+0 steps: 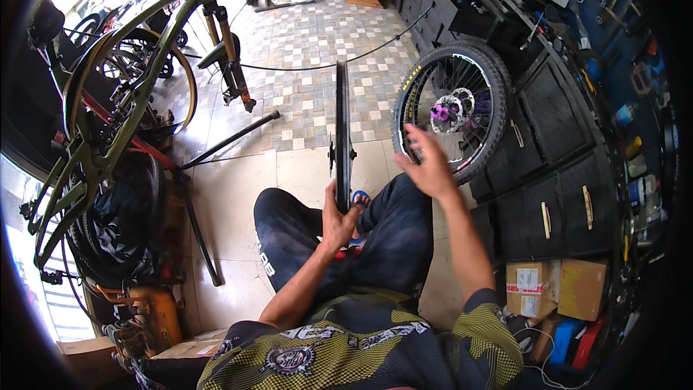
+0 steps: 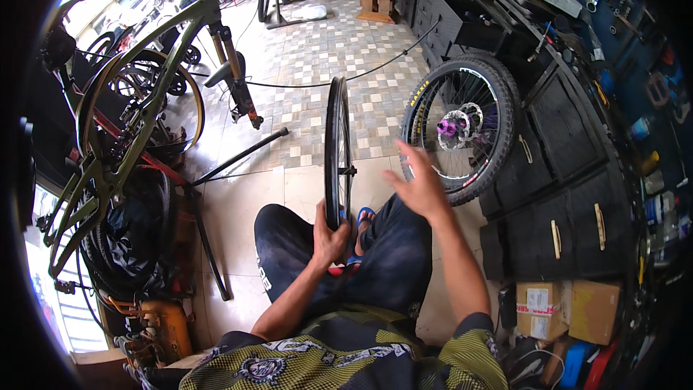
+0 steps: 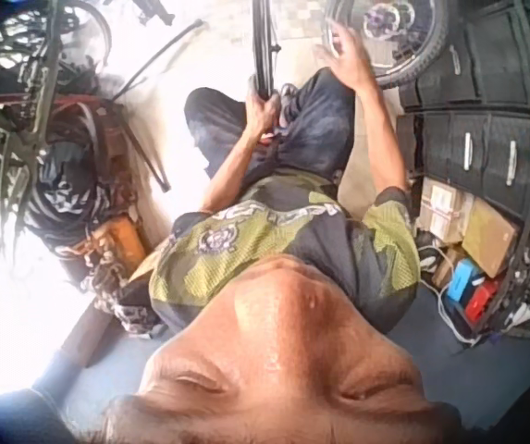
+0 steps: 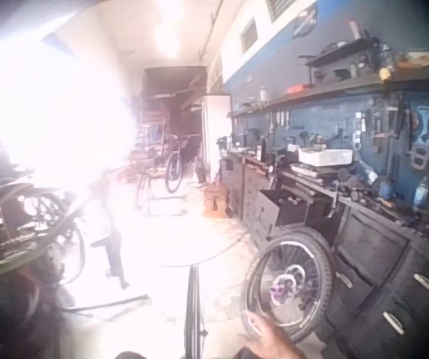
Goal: The person carries two bicycle wheels into a workshop, sits on the floor, and installs an inner tube into one wheel. They then connect a floor pump and inflate the tire, checking the fit and pressure before finishing.
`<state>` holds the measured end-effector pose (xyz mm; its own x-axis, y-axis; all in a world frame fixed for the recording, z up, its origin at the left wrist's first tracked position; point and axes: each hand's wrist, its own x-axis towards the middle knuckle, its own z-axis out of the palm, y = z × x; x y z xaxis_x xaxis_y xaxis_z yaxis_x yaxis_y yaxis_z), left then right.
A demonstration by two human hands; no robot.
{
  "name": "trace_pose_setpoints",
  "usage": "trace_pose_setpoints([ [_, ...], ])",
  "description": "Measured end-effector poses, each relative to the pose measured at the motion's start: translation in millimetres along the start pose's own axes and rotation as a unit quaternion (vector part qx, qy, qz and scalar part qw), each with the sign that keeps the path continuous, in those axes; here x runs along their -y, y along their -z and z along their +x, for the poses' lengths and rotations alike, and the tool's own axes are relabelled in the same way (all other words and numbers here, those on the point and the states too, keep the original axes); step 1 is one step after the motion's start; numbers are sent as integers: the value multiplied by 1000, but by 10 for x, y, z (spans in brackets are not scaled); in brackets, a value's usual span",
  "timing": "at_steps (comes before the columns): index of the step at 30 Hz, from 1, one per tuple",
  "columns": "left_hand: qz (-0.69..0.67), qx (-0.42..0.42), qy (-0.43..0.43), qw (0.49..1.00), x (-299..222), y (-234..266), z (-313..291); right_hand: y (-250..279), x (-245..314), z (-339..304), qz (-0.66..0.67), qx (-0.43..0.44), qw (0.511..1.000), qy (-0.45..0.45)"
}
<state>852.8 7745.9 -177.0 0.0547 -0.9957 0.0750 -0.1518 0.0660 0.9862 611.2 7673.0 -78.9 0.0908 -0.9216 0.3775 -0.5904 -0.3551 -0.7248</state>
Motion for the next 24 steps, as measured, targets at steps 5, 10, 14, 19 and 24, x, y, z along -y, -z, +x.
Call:
trace_pose_setpoints([
  [5, -10, 50, -26, 998, 34, 124, -353, -958, 143, 369, 166, 57, 978, -109],
  [10, -20, 68, 67, 995, 360, 312, -540, -1266, 353, 444, 246, 87, 961, -91],
  [14, 10, 139, 59, 988, 567, 505, -578, -1393, 330, 107, 221, 98, 965, -98],
  [19, -12, 155, 52, 986, 835, 856, -340, -1460, 417, -220, 255, 141, 944, -154],
  [24, -65, 112, -11, 991, 64, 936, 674, -1561, 417, -340, 220, 183, 947, -149],
])
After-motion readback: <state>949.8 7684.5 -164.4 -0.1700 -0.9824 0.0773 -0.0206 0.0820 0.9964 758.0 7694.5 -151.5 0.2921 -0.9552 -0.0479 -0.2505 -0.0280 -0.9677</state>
